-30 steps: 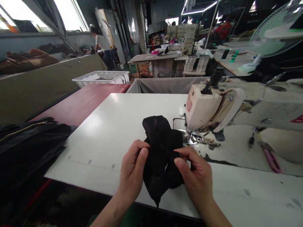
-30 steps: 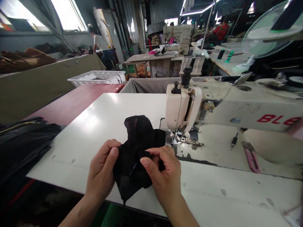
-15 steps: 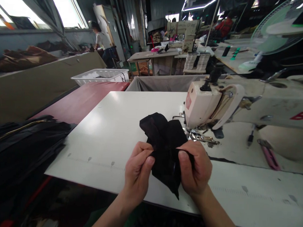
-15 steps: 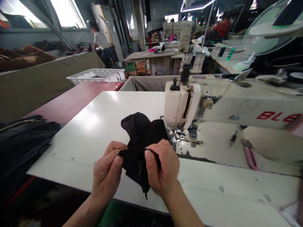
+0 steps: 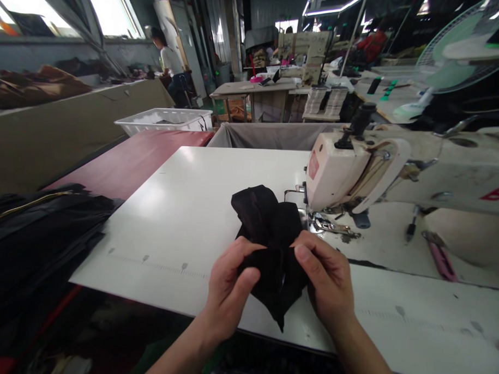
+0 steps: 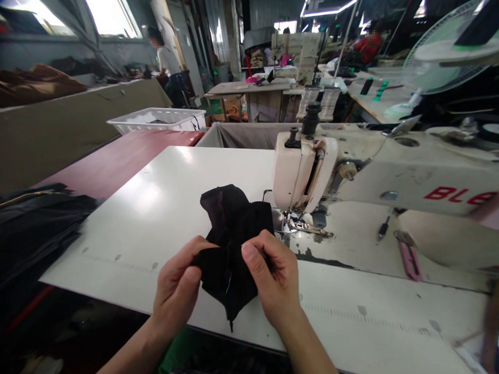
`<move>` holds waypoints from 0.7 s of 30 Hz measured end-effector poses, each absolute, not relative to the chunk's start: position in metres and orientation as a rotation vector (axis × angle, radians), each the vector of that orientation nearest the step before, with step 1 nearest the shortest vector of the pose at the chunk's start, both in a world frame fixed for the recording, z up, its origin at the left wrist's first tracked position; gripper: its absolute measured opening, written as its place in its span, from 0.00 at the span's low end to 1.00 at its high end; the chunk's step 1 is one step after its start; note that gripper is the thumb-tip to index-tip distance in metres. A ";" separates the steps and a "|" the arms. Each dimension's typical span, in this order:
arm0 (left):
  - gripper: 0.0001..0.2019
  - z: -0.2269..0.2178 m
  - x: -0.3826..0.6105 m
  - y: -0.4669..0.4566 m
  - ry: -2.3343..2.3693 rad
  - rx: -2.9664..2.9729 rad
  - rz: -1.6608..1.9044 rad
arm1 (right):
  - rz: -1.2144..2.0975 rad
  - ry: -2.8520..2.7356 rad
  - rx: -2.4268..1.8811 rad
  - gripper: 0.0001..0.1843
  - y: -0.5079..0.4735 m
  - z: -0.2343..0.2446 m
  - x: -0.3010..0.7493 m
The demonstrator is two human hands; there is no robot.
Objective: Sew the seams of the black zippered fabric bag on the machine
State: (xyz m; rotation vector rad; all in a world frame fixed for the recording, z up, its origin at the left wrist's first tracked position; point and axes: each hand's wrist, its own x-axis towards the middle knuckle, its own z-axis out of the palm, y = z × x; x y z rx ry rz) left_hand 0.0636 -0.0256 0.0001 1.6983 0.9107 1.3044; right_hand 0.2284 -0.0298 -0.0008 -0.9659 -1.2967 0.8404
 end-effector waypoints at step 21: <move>0.05 -0.005 0.059 -0.021 0.876 1.795 1.437 | 0.893 -1.542 -1.041 0.10 -0.026 0.004 0.242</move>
